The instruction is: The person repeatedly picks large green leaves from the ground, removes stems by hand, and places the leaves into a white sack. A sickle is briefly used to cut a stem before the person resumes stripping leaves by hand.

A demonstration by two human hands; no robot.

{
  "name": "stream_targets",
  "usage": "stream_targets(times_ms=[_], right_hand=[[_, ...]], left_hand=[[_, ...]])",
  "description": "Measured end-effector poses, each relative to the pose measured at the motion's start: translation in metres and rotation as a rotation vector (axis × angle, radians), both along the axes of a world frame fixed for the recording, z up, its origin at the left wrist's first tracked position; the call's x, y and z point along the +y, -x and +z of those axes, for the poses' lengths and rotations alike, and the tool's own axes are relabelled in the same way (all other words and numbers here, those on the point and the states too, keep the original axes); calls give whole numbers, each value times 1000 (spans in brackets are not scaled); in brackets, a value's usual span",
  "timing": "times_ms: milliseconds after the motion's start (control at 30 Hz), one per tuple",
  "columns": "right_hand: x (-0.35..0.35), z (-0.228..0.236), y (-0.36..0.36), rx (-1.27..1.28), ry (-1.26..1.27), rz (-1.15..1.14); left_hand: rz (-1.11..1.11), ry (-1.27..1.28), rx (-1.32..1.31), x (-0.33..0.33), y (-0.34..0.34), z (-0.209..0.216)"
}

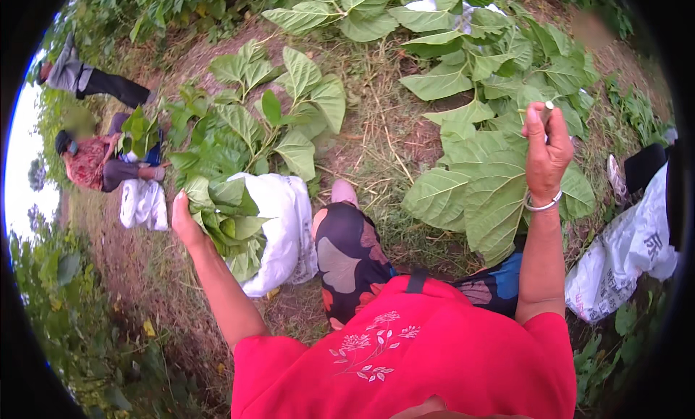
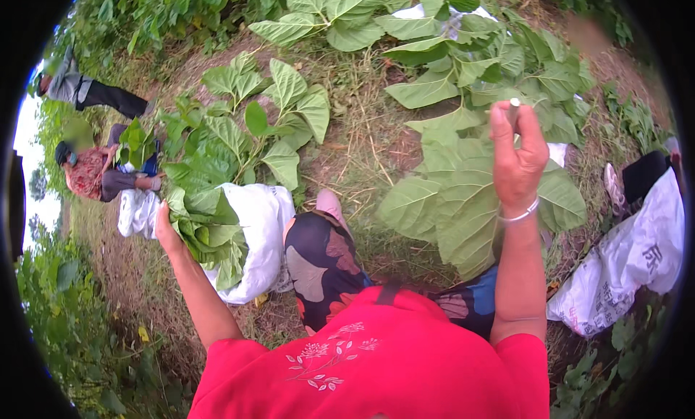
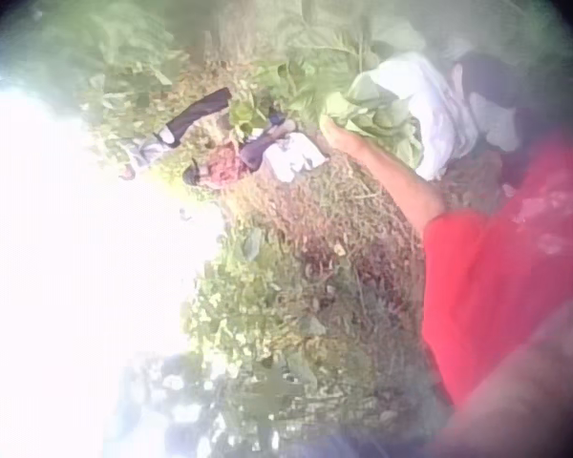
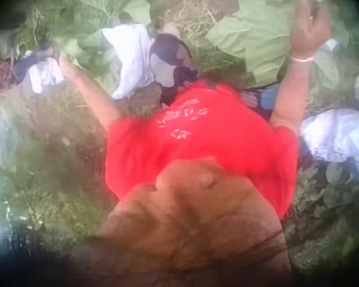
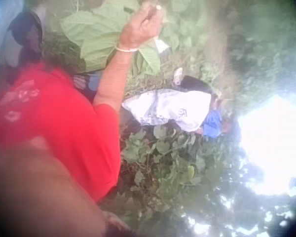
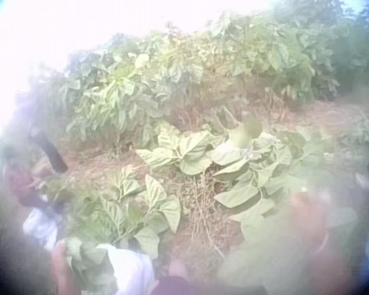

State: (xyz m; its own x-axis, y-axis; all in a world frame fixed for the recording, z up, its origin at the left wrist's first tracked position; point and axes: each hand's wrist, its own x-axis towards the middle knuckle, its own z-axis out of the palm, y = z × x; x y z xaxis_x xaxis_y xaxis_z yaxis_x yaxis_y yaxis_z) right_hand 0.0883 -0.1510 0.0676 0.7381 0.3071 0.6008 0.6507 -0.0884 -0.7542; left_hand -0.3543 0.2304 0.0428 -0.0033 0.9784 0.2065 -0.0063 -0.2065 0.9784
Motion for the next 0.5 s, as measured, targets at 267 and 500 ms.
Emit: stream_targets(times_ms=[267, 500], right_hand=[[21, -20, -8, 38, 11, 100], [37, -30, -7, 1, 114, 72]], left_hand=[[335, 504, 56, 12, 141, -103], [539, 99, 584, 16, 108, -163]])
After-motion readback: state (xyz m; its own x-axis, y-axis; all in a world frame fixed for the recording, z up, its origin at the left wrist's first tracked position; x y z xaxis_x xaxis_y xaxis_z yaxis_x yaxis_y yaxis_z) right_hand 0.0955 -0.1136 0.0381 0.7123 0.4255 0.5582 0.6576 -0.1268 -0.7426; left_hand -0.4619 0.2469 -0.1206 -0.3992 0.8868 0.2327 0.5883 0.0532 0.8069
